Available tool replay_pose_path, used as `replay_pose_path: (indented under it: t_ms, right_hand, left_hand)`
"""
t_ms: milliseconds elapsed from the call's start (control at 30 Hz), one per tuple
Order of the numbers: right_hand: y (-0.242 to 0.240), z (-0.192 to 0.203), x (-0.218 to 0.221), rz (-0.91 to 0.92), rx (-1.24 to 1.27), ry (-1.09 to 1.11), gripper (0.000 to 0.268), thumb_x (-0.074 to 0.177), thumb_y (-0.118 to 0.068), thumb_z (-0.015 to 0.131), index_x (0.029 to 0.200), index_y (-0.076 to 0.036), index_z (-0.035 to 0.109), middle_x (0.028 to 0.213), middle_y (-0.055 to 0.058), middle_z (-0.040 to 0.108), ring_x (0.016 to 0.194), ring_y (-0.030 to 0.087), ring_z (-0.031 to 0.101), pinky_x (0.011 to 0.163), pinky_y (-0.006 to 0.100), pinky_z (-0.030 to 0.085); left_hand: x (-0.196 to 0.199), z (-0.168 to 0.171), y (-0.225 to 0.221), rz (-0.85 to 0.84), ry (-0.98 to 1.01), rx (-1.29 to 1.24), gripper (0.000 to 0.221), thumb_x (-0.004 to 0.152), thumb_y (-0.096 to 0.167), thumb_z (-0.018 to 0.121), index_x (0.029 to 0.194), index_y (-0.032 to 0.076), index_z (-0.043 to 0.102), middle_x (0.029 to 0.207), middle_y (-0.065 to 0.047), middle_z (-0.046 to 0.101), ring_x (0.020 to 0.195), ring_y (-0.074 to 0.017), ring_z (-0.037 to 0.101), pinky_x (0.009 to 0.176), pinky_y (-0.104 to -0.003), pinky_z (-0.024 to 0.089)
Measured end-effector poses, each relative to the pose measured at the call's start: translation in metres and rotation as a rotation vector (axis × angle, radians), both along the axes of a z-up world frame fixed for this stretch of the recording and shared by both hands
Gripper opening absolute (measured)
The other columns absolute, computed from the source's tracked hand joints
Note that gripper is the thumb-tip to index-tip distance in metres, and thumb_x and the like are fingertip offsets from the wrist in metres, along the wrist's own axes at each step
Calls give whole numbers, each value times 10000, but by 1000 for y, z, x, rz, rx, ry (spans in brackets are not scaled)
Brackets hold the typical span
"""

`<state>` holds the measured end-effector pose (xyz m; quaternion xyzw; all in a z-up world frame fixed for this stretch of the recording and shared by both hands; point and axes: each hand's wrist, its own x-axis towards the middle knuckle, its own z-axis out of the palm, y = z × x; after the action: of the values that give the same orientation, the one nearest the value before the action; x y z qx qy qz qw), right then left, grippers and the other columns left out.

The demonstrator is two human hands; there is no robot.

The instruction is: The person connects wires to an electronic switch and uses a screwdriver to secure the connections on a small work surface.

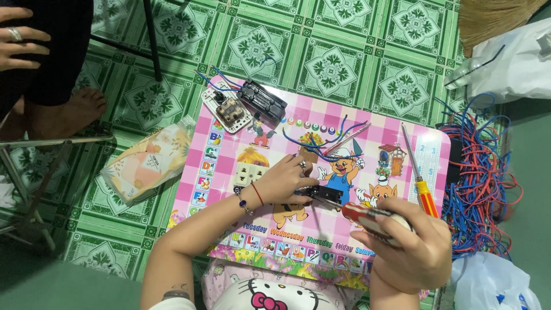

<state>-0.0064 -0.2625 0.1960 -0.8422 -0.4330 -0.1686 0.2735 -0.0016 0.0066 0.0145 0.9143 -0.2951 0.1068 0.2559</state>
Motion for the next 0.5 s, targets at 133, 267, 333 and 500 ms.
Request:
replay_pose_path:
  t_ms: [133, 267, 333, 500]
  right_hand:
    - [-3, -7, -2, -9, 43, -8, 596, 691, -107, 915, 1095, -157, 480, 1170, 143, 687, 841, 225, 731, 658, 332, 580]
    - [1, -4, -1, -21, 17, -10, 546, 588, -119, 908, 1000, -153, 552, 1186, 123, 687, 868, 224, 713, 716, 340, 566]
    - [2, -5, -3, -24, 14, -24, 563, 637, -201, 950, 1032, -155, 551, 1132, 115, 707, 850, 219, 715, 699, 336, 547]
    - [0, -9, -1, -20, 64, -25, 641, 638, -27, 858, 1135, -187, 487, 1278, 154, 654, 863, 236, 712, 671, 334, 545]
  left_hand:
    - [0, 3, 0, 3, 0, -19, 374, 770, 444, 785, 1051, 199, 759, 1000, -59, 580, 966, -268, 505, 869, -383, 390]
    - [0, 0, 0, 0, 5, -17, 373, 774, 452, 781, 1045, 196, 766, 974, -56, 573, 950, -263, 495, 861, -380, 389]
    - [0, -2, 0, 1, 2, -5, 385, 777, 462, 777, 1055, 195, 770, 981, -62, 574, 955, -269, 493, 860, -382, 386]
    - [0, -2, 0, -3, -11, -9, 372, 786, 474, 777, 1040, 203, 765, 970, -49, 568, 927, -254, 486, 865, -376, 381]
